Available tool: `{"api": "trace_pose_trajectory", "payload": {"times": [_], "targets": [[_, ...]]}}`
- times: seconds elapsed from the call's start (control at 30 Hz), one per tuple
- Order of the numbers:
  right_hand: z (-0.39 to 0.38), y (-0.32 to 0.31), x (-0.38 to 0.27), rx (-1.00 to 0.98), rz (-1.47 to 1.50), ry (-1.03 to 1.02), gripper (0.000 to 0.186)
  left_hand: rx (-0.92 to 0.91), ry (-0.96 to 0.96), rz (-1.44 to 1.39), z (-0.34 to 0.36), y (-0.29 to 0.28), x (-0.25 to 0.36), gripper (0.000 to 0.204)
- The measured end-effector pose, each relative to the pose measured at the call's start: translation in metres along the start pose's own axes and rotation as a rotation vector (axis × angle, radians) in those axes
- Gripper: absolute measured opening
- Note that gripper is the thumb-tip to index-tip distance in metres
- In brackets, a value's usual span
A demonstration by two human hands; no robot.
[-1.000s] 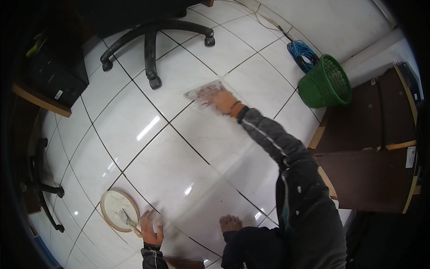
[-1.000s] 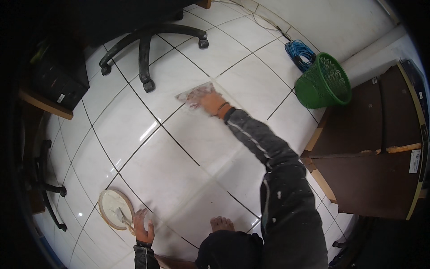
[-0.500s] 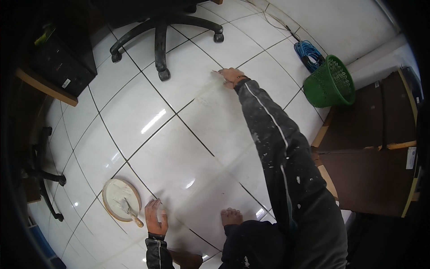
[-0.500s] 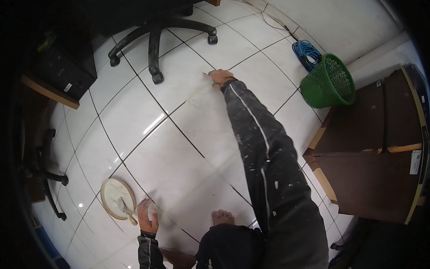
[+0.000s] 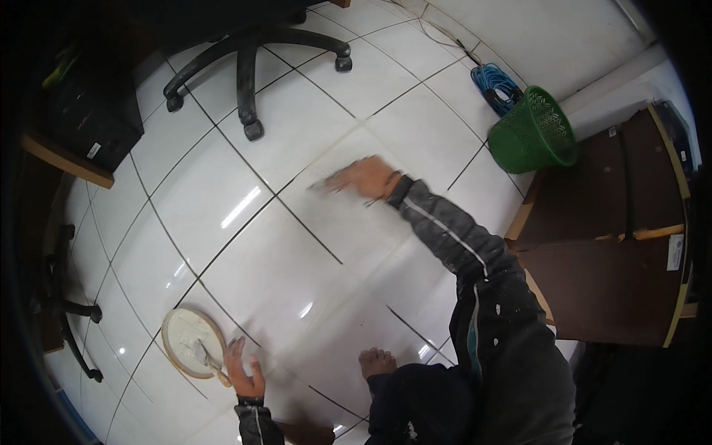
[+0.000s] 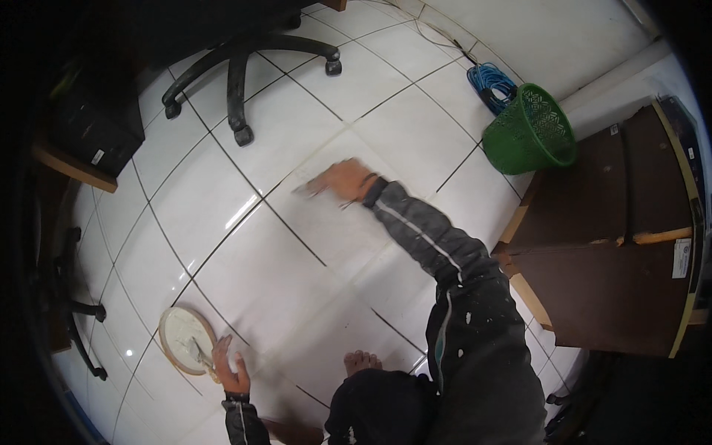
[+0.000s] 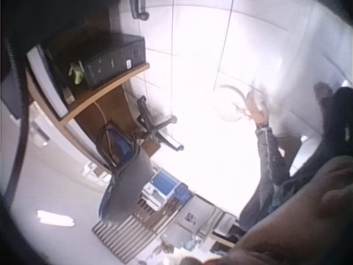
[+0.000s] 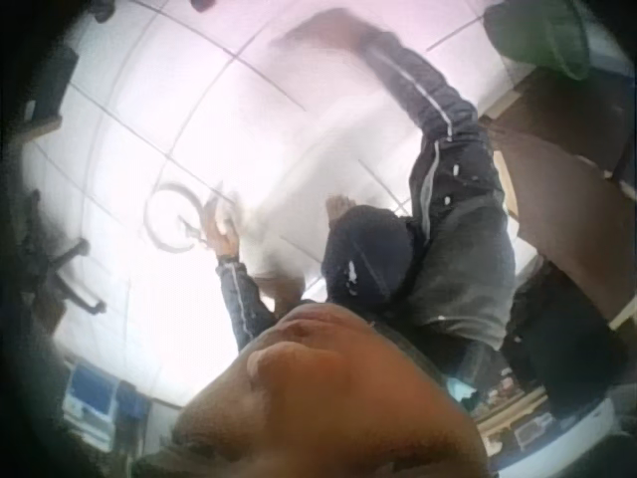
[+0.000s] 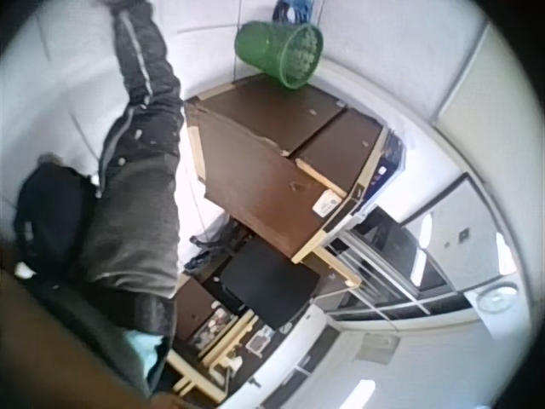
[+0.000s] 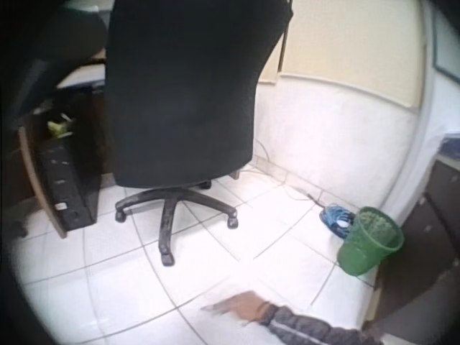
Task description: The person applies a white substance to the floor tile gaps by hand and with a spreader. They mix the substance in a container and then spread it across the tile grout lines on the floor.
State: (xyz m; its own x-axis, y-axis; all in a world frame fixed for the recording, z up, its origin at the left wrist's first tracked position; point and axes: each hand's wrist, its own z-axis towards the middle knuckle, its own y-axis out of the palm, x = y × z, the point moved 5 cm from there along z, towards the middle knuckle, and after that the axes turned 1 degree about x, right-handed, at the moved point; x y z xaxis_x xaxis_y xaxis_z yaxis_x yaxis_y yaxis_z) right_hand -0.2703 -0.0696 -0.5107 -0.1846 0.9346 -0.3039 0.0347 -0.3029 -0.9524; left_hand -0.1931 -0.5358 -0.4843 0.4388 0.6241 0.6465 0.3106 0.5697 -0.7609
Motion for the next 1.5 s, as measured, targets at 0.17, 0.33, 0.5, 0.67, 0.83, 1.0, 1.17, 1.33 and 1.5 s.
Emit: {"api": "trace_pose_trajectory", "payload": {"times": [0.17, 0.33, 0.5, 0.67, 0.83, 1.0, 1.17, 1.33, 1.5], "targets": [[-0.024, -0.024, 0.114, 0.074, -0.394, 0.037, 0.068, -0.022, -0.109, 0.054, -0.008, 0.005, -0.017, 0.036], [-0.011, 0.007, 0.147, 0.053, -0.378, 0.050, 0.064, -0.036, -0.119, 0.131, -0.007, 0.004, -0.018, 0.035], [-0.042, 0.004, 0.152, -0.037, -0.340, -0.047, 0.056, -0.022, -0.159, 0.122, -0.008, -0.009, -0.030, 0.035], [-0.027, -0.079, 0.162, -0.013, 0.084, 0.272, 0.051, 0.076, -0.159, 0.163, 0.002, -0.012, -0.031, 0.034], [0.028, -0.044, 0.227, -0.013, -0.045, 0.682, 0.051, 0.043, -0.089, 0.202, -0.005, -0.023, -0.010, 0.033], [0.047, -0.049, 0.221, -0.099, -0.189, 0.619, 0.050, 0.054, -0.104, 0.148, -0.011, -0.019, -0.018, 0.034], [0.080, -0.013, 0.148, -0.123, -0.203, 0.475, 0.041, 0.044, -0.117, 0.098, -0.011, -0.017, -0.012, 0.036], [0.067, 0.016, 0.026, -0.205, -0.244, 0.302, 0.034, 0.092, -0.102, 0.076, -0.015, -0.025, -0.019, 0.037], [0.001, 0.005, -0.023, -0.391, -0.131, 0.077, 0.034, 0.110, -0.113, 0.150, -0.008, -0.042, -0.007, 0.036]]}}
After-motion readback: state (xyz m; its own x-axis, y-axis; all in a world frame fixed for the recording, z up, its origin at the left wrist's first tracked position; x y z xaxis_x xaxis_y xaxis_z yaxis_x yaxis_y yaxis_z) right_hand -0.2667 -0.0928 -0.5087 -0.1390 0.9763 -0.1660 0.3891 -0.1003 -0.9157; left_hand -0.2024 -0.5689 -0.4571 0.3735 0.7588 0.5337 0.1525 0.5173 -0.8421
